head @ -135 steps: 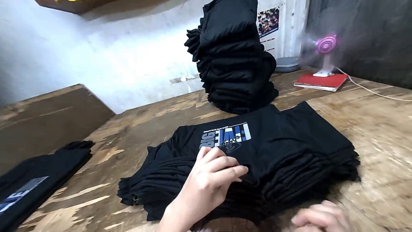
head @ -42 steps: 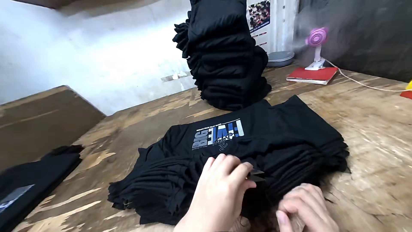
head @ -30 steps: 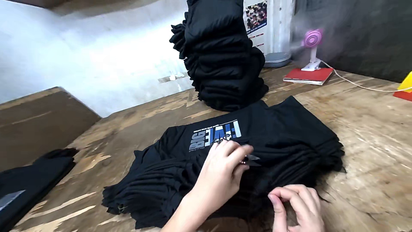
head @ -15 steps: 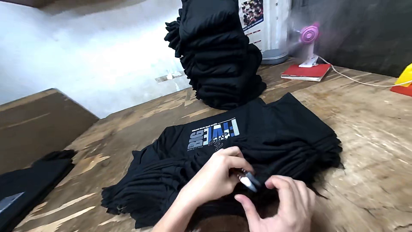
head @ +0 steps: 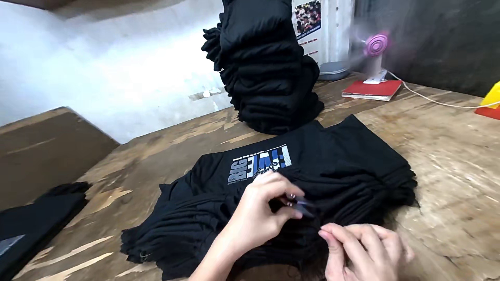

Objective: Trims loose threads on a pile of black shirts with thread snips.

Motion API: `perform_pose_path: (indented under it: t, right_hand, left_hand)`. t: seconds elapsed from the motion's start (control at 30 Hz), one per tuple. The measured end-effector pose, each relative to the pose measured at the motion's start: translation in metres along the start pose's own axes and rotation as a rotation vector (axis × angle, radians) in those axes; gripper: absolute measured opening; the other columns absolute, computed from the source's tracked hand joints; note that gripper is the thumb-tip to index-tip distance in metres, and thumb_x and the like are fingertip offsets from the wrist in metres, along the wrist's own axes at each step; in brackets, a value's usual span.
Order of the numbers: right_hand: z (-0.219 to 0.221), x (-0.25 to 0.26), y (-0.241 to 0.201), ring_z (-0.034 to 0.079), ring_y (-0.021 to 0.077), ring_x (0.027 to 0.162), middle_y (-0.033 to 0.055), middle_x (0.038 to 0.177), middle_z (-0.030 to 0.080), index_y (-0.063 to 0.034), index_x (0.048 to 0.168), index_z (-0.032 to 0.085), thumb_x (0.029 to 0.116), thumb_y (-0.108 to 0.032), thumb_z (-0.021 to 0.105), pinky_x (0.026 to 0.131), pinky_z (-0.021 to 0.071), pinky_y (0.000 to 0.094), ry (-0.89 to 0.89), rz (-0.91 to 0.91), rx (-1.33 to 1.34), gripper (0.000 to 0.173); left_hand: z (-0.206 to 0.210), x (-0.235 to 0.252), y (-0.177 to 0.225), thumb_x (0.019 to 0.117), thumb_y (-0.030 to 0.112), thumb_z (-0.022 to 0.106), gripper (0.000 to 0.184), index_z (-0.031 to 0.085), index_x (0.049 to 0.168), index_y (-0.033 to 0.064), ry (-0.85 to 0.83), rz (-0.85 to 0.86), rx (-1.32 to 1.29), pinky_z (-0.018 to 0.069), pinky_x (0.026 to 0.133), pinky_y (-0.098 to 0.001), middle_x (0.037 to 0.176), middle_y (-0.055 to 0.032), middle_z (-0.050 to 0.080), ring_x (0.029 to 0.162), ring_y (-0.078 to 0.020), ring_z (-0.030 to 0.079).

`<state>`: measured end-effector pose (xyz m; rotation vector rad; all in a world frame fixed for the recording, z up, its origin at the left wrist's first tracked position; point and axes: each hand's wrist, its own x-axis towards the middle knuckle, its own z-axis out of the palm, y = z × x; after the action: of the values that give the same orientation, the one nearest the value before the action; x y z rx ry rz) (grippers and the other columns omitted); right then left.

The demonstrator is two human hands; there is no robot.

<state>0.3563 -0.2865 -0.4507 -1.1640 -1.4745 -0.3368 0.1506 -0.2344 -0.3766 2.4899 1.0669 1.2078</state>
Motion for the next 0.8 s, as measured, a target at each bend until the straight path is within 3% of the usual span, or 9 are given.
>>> perform_pose_path:
  t: [0.13, 0.27, 0.33, 0.4, 0.43, 0.5, 0.6, 0.67, 0.8]
  right_hand:
    - [0.004, -0.008, -0.005, 0.051, 0.01, 0.1, -0.0077, 0.082, 0.057, -0.0297, 0.091, 0.073, 0.0949, -0.038, 0.067, 0.099, 0.0289, 0.0373, 0.097, -0.032, 0.018, 0.01]
    - [0.002, -0.011, -0.008, 0.051, 0.0095, 0.1, -0.0071, 0.085, 0.056, -0.027, 0.089, 0.068, 0.0963, -0.037, 0.063, 0.101, 0.0303, 0.0345, 0.047, -0.053, 0.115, 0.013]
    - [-0.004, -0.016, -0.003, 0.053, 0.0109, 0.099, -0.006, 0.086, 0.058, -0.0253, 0.087, 0.066, 0.0952, -0.04, 0.06, 0.102, 0.0346, 0.0334, -0.022, -0.063, 0.126, 0.018]
    - [-0.005, -0.022, -0.002, 0.059, 0.0163, 0.102, -0.0025, 0.092, 0.068, -0.0221, 0.092, 0.071, 0.0943, -0.041, 0.065, 0.104, 0.0359, 0.0401, -0.109, -0.083, 0.097, 0.02]
    - [-0.003, -0.026, -0.002, 0.061, 0.0159, 0.102, -0.003, 0.093, 0.072, -0.0215, 0.093, 0.074, 0.0948, -0.037, 0.068, 0.104, 0.0355, 0.0409, -0.138, -0.098, 0.105, 0.017]
    - [-0.005, -0.032, 0.002, 0.062, 0.0122, 0.096, -0.0049, 0.089, 0.071, -0.0211, 0.091, 0.073, 0.0967, -0.029, 0.068, 0.104, 0.0368, 0.0358, -0.165, -0.168, 0.194, 0.011]
    - [-0.014, -0.036, 0.008, 0.06, 0.0157, 0.079, -0.0009, 0.072, 0.065, -0.0165, 0.085, 0.072, 0.0985, -0.031, 0.063, 0.099, 0.0384, 0.037, -0.216, -0.287, 0.337, 0.022]
    - [-0.022, -0.035, 0.011, 0.057, 0.0176, 0.067, 0.0012, 0.06, 0.061, -0.0133, 0.076, 0.073, 0.0984, -0.037, 0.059, 0.094, 0.0405, 0.0403, -0.208, -0.238, 0.352, 0.036]
    - [-0.015, -0.021, 0.001, 0.056, 0.0137, 0.071, -0.0029, 0.065, 0.062, -0.0182, 0.093, 0.081, 0.0913, -0.043, 0.07, 0.089, 0.0402, 0.0418, -0.183, -0.008, 0.153, 0.027]
  left_hand:
    - [0.008, -0.016, 0.013, 0.0944, 0.028, 0.073, 0.012, 0.078, 0.105, 0.025, 0.047, 0.192, 0.233, 0.0482, 0.086, -0.0335, 0.101, 0.0097, 0.073, 0.096, -0.0078, 0.064]
    - [0.009, -0.02, 0.017, 0.0963, 0.03, 0.071, 0.012, 0.079, 0.099, 0.0223, 0.027, 0.132, 0.234, 0.0477, 0.08, -0.0295, 0.097, 0.0089, 0.074, 0.091, -0.0069, 0.063]
    - [0.001, -0.018, 0.019, 0.0963, 0.048, 0.067, 0.032, 0.077, 0.105, 0.0186, -0.13, -0.047, 0.159, 0.0544, 0.079, -0.024, 0.093, 0.0075, 0.071, 0.087, -0.0024, 0.064]
    - [-0.006, -0.009, 0.019, 0.088, 0.058, 0.073, 0.057, 0.074, 0.118, 0.0097, -0.295, -0.229, 0.019, 0.0559, 0.071, -0.0232, 0.087, 0.0027, 0.07, 0.076, -0.0031, 0.063]
    - [-0.006, -0.004, 0.018, 0.0857, 0.054, 0.077, 0.06, 0.071, 0.124, 0.0079, -0.297, -0.282, 0.014, 0.0551, 0.068, -0.0255, 0.084, 0.0018, 0.068, 0.072, -0.0053, 0.062]
    - [0.001, 0.005, 0.014, 0.0868, 0.034, 0.08, 0.045, 0.067, 0.123, 0.0106, -0.125, -0.298, 0.201, 0.0577, 0.066, -0.0341, 0.078, 0.0021, 0.067, 0.069, -0.0108, 0.064]
    - [0.017, 0.015, -0.006, 0.0778, 0.001, 0.075, 0.023, 0.065, 0.096, 0.0093, 0.116, -0.09, 0.507, 0.0574, 0.06, -0.0419, 0.074, -0.0004, 0.063, 0.067, -0.0182, 0.066]
    - [0.021, 0.014, -0.017, 0.081, 0.0, 0.071, 0.014, 0.07, 0.088, 0.0121, -0.032, -0.006, 0.467, 0.0587, 0.069, -0.0408, 0.079, -0.0011, 0.064, 0.076, -0.0179, 0.066]
    - [0.014, 0.001, -0.01, 0.0924, 0.02, 0.066, 0.024, 0.073, 0.115, 0.0208, -0.106, -0.027, 0.344, 0.0553, 0.089, -0.0339, 0.099, 0.007, 0.067, 0.097, -0.0079, 0.064]
